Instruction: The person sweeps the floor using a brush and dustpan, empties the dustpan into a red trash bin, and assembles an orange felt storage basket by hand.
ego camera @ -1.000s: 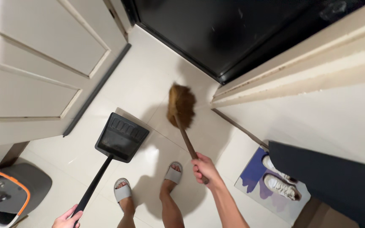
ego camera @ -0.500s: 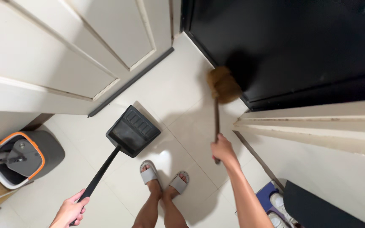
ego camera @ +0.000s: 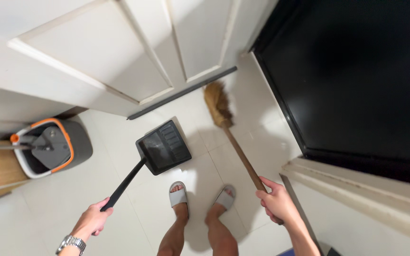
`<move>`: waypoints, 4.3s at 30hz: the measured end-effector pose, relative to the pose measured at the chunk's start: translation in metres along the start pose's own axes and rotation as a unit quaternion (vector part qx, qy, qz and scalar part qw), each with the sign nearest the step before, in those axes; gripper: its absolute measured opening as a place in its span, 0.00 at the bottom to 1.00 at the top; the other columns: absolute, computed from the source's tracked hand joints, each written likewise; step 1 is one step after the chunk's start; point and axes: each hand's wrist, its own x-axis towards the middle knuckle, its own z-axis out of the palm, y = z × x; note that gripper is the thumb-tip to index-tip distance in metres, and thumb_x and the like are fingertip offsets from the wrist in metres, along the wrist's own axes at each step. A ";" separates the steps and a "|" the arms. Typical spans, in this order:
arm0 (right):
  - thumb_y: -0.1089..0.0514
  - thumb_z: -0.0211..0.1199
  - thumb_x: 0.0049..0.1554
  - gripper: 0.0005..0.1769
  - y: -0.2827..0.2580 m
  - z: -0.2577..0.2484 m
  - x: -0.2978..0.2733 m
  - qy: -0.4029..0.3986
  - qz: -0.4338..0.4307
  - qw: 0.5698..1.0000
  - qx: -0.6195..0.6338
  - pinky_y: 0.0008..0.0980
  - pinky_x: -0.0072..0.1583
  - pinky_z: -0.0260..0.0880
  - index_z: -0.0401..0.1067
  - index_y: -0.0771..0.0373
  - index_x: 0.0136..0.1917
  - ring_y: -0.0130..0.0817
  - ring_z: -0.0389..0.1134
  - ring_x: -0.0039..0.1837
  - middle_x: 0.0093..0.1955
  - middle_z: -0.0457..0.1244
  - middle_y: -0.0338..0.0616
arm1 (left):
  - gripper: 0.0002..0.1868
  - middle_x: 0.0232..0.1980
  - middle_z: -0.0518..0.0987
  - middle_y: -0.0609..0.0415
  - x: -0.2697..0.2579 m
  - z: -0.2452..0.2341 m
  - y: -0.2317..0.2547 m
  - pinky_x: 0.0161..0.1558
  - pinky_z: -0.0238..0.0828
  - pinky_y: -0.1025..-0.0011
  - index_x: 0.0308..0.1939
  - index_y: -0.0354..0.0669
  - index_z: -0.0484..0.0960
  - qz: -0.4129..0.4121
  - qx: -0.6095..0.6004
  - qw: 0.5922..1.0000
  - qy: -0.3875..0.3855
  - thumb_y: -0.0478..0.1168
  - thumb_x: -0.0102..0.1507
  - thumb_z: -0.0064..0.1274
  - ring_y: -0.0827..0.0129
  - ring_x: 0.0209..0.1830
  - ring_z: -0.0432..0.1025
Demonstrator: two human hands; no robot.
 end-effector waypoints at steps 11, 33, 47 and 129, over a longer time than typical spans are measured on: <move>0.69 0.50 0.61 0.37 -0.082 0.008 0.120 0.000 -0.185 0.827 -0.531 0.52 0.59 0.79 0.53 0.74 0.83 0.61 0.77 0.55 0.51 0.72 0.69 | 0.35 0.22 0.65 0.55 -0.007 0.027 0.016 0.22 0.58 0.63 0.83 0.67 0.70 -0.030 -0.066 0.997 0.019 0.45 0.71 0.57 0.65 0.18 0.61; 0.57 0.60 0.63 0.25 -0.036 -0.049 0.109 0.086 -0.125 0.960 -0.237 0.41 0.34 0.70 0.74 0.69 0.71 0.40 0.71 0.27 0.30 0.68 0.51 | 0.28 0.28 0.80 0.51 0.012 -0.013 0.127 0.30 0.73 0.63 0.71 0.61 0.86 -0.026 0.084 0.993 0.074 0.38 0.67 0.51 0.65 0.22 0.73; 0.66 0.52 0.63 0.38 -0.042 0.043 0.092 -0.044 -0.225 0.703 -0.673 0.51 0.58 0.80 0.48 0.74 0.84 0.59 0.77 0.55 0.49 0.72 0.67 | 0.31 0.37 0.87 0.50 0.023 -0.050 0.090 0.35 0.80 0.63 0.76 0.66 0.79 -0.050 0.111 0.990 0.075 0.40 0.67 0.53 0.64 0.27 0.79; 0.63 0.68 0.61 0.40 -0.051 0.053 -0.010 -0.090 0.024 0.986 -0.138 0.36 0.30 0.57 0.62 0.52 0.84 0.31 0.57 0.26 0.24 0.56 0.44 | 0.22 0.41 0.87 0.51 0.100 -0.105 0.006 0.38 0.79 0.62 0.63 0.63 0.90 -0.052 0.095 0.993 0.045 0.40 0.67 0.54 0.63 0.35 0.81</move>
